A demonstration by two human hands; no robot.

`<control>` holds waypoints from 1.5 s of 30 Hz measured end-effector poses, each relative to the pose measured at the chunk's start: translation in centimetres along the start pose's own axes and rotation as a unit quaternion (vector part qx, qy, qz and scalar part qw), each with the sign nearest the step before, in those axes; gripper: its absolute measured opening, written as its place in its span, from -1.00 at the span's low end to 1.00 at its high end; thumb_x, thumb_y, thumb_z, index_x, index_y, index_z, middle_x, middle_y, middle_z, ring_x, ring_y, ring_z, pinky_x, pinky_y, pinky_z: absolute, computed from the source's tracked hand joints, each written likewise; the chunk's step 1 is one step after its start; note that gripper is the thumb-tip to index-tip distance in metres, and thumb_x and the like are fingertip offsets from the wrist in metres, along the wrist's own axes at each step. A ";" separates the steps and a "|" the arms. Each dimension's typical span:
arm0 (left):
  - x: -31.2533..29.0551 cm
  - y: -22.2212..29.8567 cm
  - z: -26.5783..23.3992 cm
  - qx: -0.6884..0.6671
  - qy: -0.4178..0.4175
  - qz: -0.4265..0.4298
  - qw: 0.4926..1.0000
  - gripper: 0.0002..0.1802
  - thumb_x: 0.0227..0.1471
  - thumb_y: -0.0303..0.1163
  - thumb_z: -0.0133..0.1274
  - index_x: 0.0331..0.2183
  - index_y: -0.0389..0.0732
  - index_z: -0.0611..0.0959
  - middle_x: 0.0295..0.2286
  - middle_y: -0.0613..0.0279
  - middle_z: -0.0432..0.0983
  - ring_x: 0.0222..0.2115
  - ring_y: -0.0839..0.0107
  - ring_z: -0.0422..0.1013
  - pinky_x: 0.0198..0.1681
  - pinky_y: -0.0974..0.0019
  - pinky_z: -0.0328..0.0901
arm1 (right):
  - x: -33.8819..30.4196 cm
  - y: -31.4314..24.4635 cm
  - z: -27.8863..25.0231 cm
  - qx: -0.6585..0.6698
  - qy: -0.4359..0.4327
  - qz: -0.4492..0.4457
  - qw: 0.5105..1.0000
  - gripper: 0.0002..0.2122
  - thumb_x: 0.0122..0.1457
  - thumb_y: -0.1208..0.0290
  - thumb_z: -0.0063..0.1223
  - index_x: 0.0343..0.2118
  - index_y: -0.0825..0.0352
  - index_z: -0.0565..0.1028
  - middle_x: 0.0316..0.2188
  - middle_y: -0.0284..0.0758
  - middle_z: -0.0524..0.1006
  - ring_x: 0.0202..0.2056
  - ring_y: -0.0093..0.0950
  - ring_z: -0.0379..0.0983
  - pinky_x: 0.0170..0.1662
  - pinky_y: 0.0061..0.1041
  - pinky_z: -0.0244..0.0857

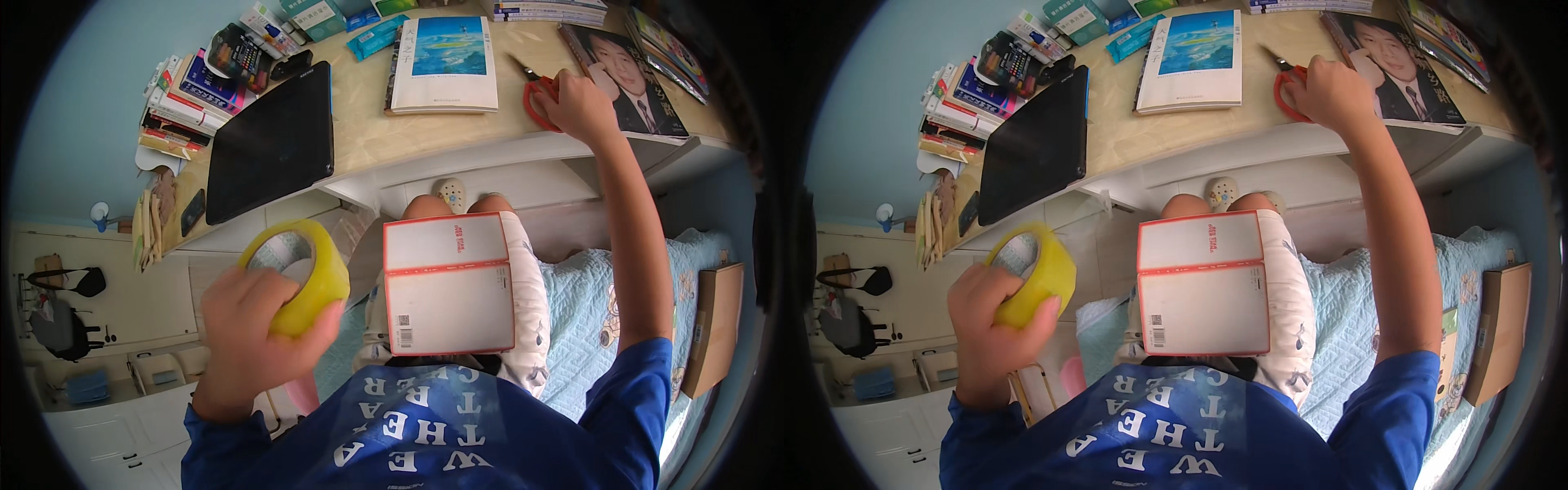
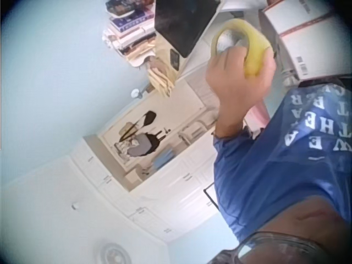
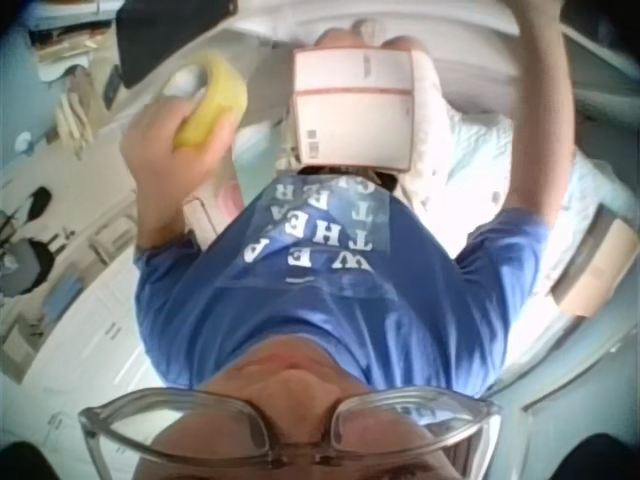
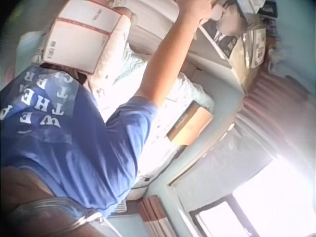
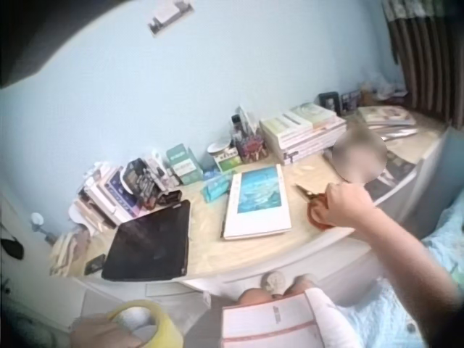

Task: The person sits on the floor and tapes a white rectangular package using yellow packing tape. They repeatedly pull tape from a roll, cut it with red scissors, and apply it to the package's seam, smoothing it down with their hands.

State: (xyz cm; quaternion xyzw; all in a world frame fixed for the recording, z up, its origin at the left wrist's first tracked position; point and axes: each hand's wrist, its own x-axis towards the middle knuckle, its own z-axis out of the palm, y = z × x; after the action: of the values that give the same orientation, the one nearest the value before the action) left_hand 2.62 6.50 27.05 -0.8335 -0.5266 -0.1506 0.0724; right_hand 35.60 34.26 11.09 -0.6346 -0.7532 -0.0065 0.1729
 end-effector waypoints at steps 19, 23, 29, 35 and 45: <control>0.0 -1.1 4.1 -0.148 0.065 -0.076 0.984 -0.65 -0.37 -0.43 0.43 -0.57 -0.22 0.52 -0.64 0.11 0.47 -0.67 0.13 0.37 -0.59 0.23 0.25 | -10.4 -0.4 -3.0 0.193 -0.104 0.052 0.974 -0.76 -0.11 0.55 0.19 -0.32 0.51 0.55 -0.45 -0.07 0.62 -0.44 -0.21 0.61 -0.31 -0.27 0.50; -0.1 -1.5 5.5 -0.195 0.054 -0.095 0.975 -0.68 -0.35 -0.44 0.42 -0.58 -0.24 0.53 -0.64 0.11 0.48 -0.67 0.17 0.37 -0.59 0.26 0.25 | -21.2 -3.4 -4.0 0.656 -0.236 0.224 0.680 -0.84 0.11 0.65 0.21 -0.30 0.38 0.45 -0.49 -0.45 0.49 -0.48 -0.70 0.44 -0.46 -0.64 0.34; 0.2 -1.5 6.2 -0.218 0.042 -0.091 0.971 -0.68 -0.33 -0.44 0.40 -0.59 -0.23 0.52 -0.65 0.13 0.47 -0.69 0.20 0.36 -0.61 0.28 0.24 | -29.5 -9.5 -0.4 0.710 -0.220 0.271 0.611 -0.59 0.02 0.28 0.49 -0.28 0.34 0.41 -0.42 -0.49 0.44 -0.41 -0.70 0.35 -0.31 -0.68 0.27; 0.1 -1.3 5.3 -0.216 0.052 -0.074 0.972 -0.68 -0.34 -0.41 0.39 -0.60 -0.21 0.51 -0.67 0.17 0.46 -0.71 0.27 0.32 -0.62 0.32 0.20 | -30.2 -11.4 -1.0 0.767 -0.383 0.124 0.499 -0.04 -0.04 -0.25 0.35 0.19 0.43 0.19 -0.08 -0.31 0.32 -0.11 -0.50 0.32 -0.02 -0.49 0.23; -1.5 -0.8 3.4 -0.301 0.057 -0.086 0.948 -0.66 -0.34 -0.29 0.34 -0.61 -0.19 0.48 -0.68 0.23 0.42 -0.71 0.32 0.30 -0.60 0.35 0.16 | -27.2 -15.5 -1.1 0.703 -0.325 -0.079 0.628 -0.02 -0.25 -0.06 0.59 0.11 0.45 0.22 -0.07 -0.15 0.38 -0.05 -0.29 0.37 0.04 -0.40 0.28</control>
State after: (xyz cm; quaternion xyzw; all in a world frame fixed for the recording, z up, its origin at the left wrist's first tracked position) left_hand 1.86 6.52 23.35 -0.7580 -0.5215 -0.3554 -0.1648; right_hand 24.65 5.06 8.10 -0.2193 -0.5842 0.7177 0.3091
